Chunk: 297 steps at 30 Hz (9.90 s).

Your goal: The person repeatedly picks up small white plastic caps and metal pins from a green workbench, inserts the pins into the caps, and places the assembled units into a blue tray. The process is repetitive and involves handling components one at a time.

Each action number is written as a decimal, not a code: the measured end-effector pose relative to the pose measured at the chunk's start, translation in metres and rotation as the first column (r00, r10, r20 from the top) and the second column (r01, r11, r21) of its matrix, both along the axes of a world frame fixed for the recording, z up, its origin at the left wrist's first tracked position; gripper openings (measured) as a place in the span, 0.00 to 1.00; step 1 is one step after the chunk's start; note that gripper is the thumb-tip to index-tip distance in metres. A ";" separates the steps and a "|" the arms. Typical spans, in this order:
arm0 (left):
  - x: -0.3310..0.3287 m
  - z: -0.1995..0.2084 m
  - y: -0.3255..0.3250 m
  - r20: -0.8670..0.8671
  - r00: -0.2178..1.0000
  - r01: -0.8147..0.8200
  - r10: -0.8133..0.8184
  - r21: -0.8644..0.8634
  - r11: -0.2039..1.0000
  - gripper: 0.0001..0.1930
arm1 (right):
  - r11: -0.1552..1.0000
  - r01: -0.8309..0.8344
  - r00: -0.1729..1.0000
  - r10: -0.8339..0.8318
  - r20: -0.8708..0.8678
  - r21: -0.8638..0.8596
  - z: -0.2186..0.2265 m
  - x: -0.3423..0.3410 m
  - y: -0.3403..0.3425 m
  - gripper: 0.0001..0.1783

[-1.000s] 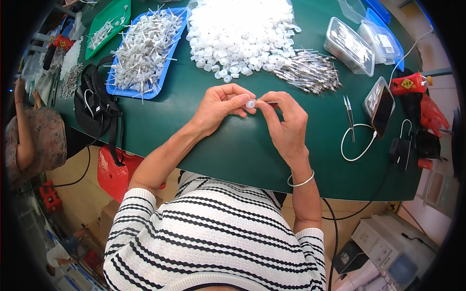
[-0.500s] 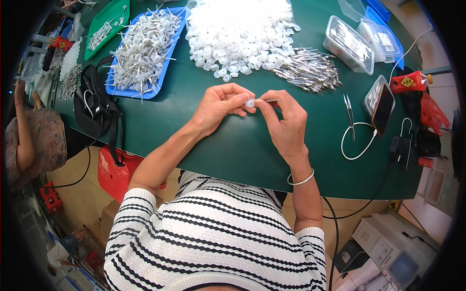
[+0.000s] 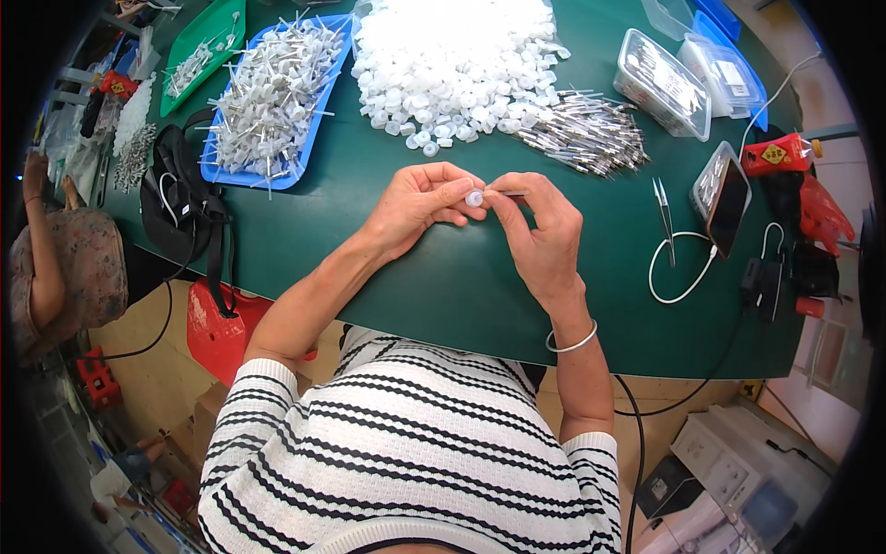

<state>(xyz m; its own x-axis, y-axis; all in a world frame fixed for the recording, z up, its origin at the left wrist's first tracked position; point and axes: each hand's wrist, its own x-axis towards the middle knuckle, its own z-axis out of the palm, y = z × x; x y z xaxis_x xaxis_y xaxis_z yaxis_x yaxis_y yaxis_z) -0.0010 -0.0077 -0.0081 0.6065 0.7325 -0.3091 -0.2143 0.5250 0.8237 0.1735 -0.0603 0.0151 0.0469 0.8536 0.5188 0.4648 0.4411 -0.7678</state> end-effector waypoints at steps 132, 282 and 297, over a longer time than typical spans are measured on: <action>-0.005 0.069 0.027 -0.357 0.889 0.455 -0.287 0.610 0.648 0.10 | 0.487 -0.840 0.394 0.247 -0.885 -0.239 -0.026 0.018 -0.001 0.11; 0.001 0.006 0.006 0.029 0.999 0.043 -0.040 -0.114 0.993 0.14 | 0.988 -0.082 0.958 0.042 -0.284 -0.128 0.004 0.005 -0.002 0.04; 0.002 0.008 0.003 -0.007 0.999 0.042 -0.042 -0.035 0.999 0.14 | 0.994 -0.083 0.989 0.074 -0.125 -0.065 0.009 0.006 0.000 0.05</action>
<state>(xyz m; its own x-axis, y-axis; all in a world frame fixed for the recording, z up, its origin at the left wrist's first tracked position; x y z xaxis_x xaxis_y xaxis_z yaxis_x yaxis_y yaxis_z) 0.0008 -0.0044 -0.0004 0.6338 0.6952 -0.3390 -0.1854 0.5621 0.8060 0.1792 -0.0606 0.0245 0.0376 0.8913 0.4519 0.3312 0.4156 -0.8471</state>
